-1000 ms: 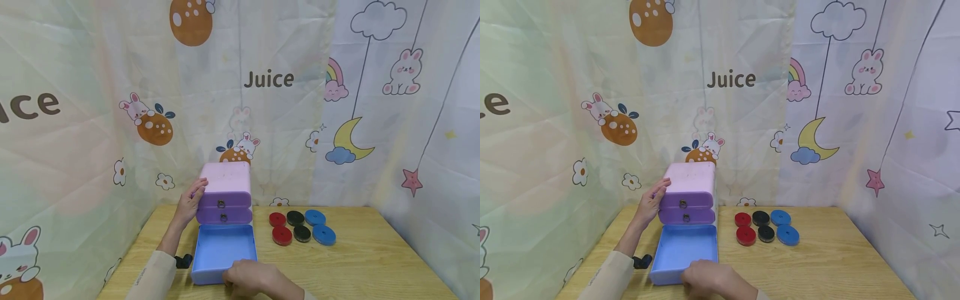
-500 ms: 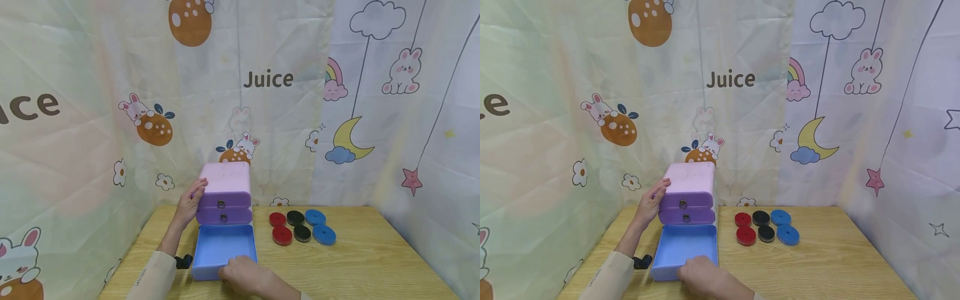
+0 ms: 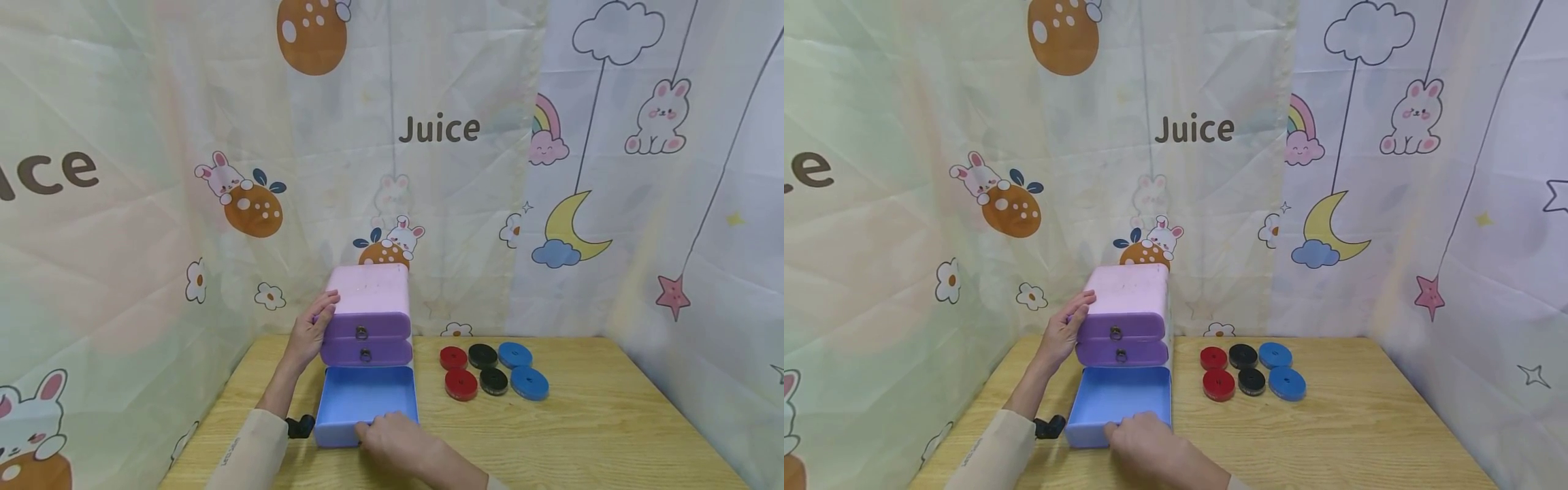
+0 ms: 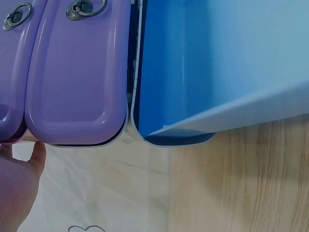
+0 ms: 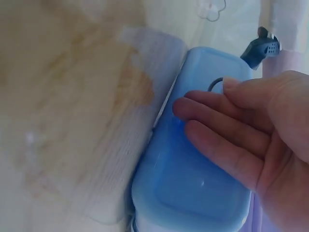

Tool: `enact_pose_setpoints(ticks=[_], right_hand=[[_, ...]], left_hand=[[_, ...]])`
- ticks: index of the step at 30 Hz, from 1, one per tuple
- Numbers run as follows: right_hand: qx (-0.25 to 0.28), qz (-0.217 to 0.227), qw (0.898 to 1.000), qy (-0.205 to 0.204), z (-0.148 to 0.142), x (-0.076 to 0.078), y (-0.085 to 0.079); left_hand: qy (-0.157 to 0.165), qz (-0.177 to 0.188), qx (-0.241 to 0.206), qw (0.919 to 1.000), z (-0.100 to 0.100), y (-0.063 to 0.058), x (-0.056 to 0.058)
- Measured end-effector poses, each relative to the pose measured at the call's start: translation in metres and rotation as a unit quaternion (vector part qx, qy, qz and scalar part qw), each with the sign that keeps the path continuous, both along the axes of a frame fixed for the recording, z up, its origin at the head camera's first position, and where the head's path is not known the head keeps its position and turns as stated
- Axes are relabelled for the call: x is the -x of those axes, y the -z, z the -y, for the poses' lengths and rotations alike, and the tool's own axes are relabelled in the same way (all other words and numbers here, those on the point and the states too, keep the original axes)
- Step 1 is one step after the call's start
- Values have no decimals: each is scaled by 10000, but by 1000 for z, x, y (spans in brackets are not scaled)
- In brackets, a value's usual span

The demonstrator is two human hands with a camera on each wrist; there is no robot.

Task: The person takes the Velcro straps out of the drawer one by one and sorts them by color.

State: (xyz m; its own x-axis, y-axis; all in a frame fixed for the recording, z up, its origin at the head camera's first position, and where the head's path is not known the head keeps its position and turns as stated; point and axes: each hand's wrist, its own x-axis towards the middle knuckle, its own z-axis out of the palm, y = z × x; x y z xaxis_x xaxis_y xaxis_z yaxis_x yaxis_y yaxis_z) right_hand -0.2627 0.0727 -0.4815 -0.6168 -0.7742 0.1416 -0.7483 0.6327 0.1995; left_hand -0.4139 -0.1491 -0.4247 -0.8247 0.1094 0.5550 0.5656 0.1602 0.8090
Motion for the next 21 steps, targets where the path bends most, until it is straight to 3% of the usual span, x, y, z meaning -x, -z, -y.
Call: enact_pose_setpoints(ticks=[3,16,21], right_hand=[[120,-91,9999,77,0,4,1],[972,424,9933,457,-4,21,0],[1154,223,9925,331,-6,28,2]], left_hand=[[-30,6,9,10000,-1,-1,0],[19,-25,25,10000,-2,0,1],[29,-68,19,10000,-3,0,1]])
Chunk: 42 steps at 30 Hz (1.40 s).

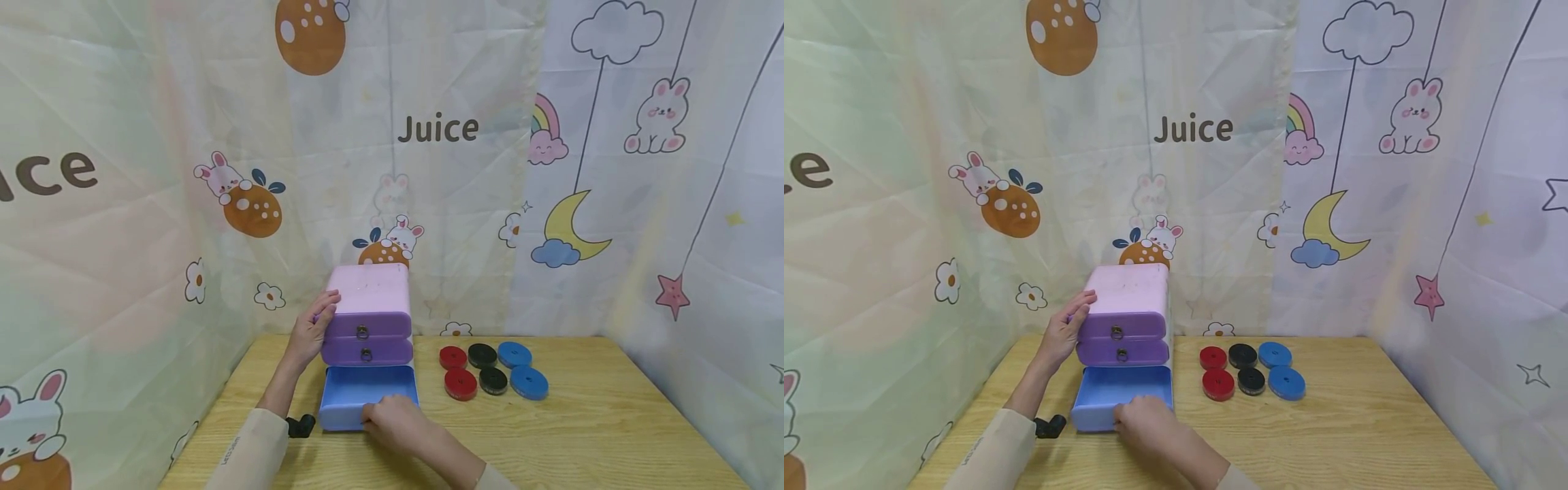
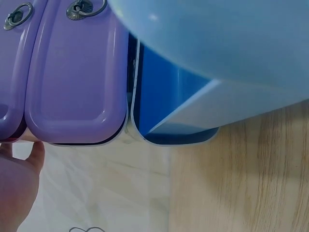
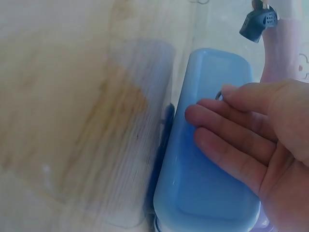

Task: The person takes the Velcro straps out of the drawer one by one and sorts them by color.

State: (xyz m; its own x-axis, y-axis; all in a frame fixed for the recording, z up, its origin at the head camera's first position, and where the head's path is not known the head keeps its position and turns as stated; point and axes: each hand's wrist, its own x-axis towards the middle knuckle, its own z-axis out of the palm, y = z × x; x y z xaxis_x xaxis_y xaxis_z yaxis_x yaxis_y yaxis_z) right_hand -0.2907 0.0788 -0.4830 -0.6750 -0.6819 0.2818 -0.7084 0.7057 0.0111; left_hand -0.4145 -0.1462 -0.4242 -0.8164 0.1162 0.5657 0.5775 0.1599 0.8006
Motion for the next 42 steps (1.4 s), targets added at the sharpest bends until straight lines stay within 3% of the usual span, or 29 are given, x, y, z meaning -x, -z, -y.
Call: enact_pose_setpoints(ticks=[7,13,31,42], right_hand=[[466,-325,9984,83,0,14,5],[1065,-299,9938,123,1,32,10],[1987,-119,9793,364,-5,68,20],[2021,183,9783,429,-7,75,19]], left_hand=[[-8,-43,-39,10000,0,0,1],[-15,-67,-7,10000,1,1,1],[-46,-109,62,9999,2,1,1],[-165,-206,135,9996,1,-1,4]])
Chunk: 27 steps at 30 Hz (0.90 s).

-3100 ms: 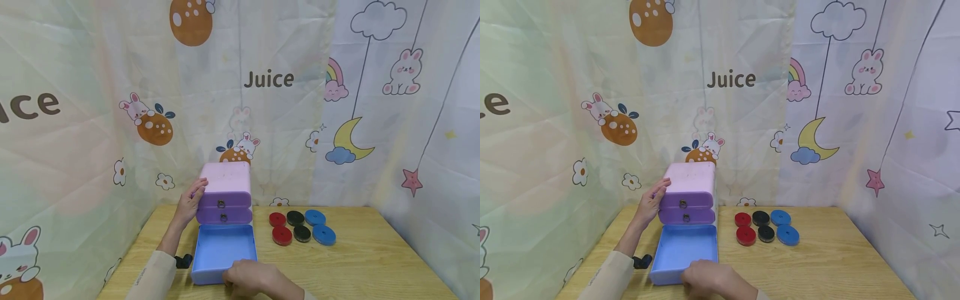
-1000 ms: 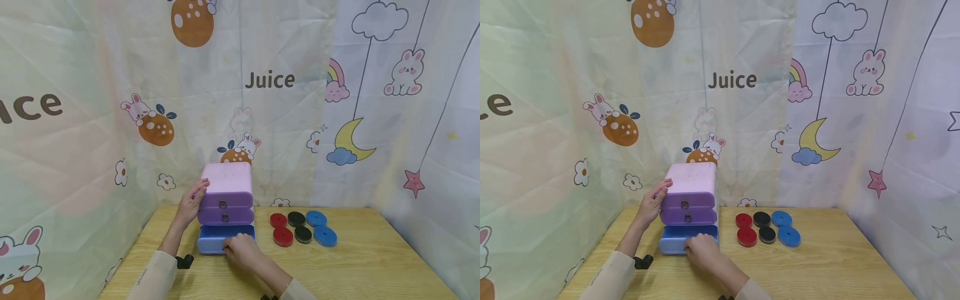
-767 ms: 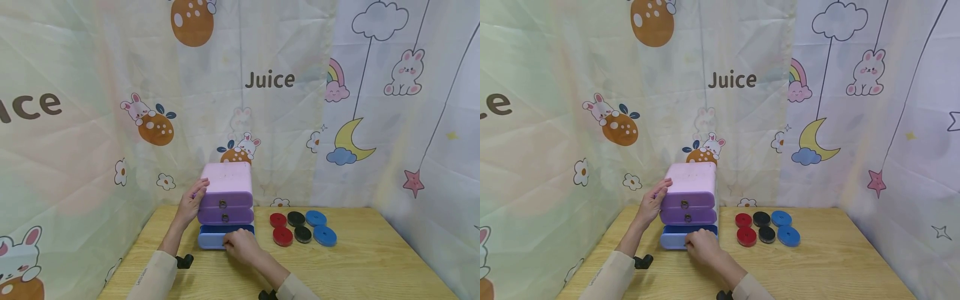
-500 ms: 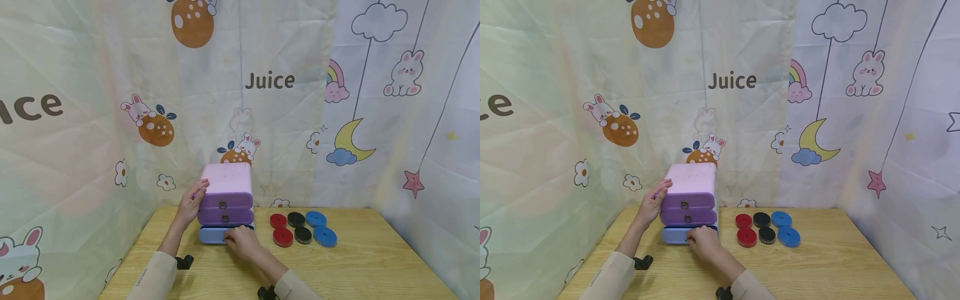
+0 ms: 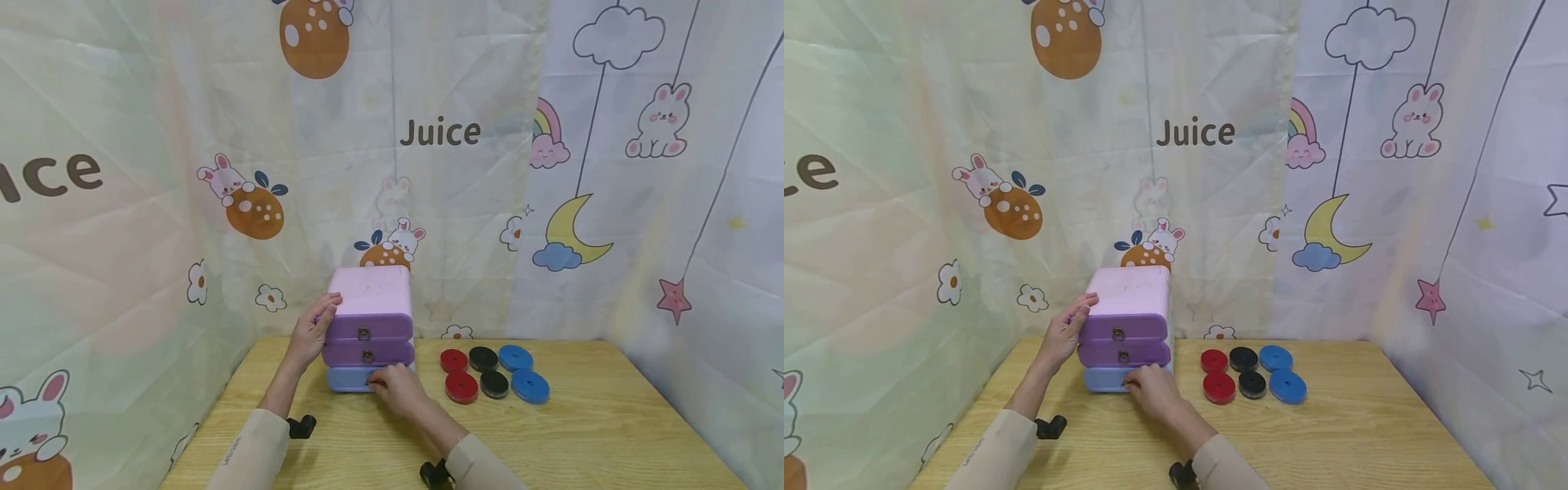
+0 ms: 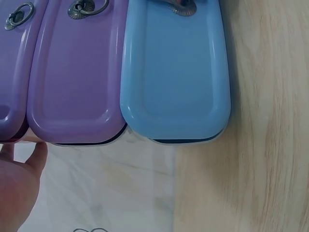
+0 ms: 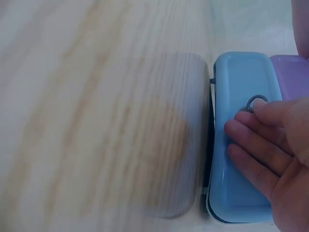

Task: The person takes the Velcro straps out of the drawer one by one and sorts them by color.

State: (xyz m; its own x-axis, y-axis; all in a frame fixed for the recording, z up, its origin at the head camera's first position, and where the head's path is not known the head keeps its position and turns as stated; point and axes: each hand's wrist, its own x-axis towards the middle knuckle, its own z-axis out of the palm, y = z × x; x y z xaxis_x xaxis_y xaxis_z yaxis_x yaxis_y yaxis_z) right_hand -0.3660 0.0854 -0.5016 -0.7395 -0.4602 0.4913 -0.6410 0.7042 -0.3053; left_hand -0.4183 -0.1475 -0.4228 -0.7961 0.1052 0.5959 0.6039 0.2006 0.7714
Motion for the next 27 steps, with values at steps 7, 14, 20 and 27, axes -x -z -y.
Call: enact_pose_setpoints(ticks=[7,14,20,27], right_hand=[[94,103,9999,-4,0,2,-3],[45,202,9997,131,1,3,-4],[-30,206,9997,112,1,3,-7],[-530,502,9972,-169,-4,-4,-11]], left_hand=[[16,-26,-51,10000,-3,-2,1],[-23,28,-82,10000,-4,-6,0],[-58,103,-140,9998,-4,-4,0],[13,144,-195,9997,-3,-3,0]])
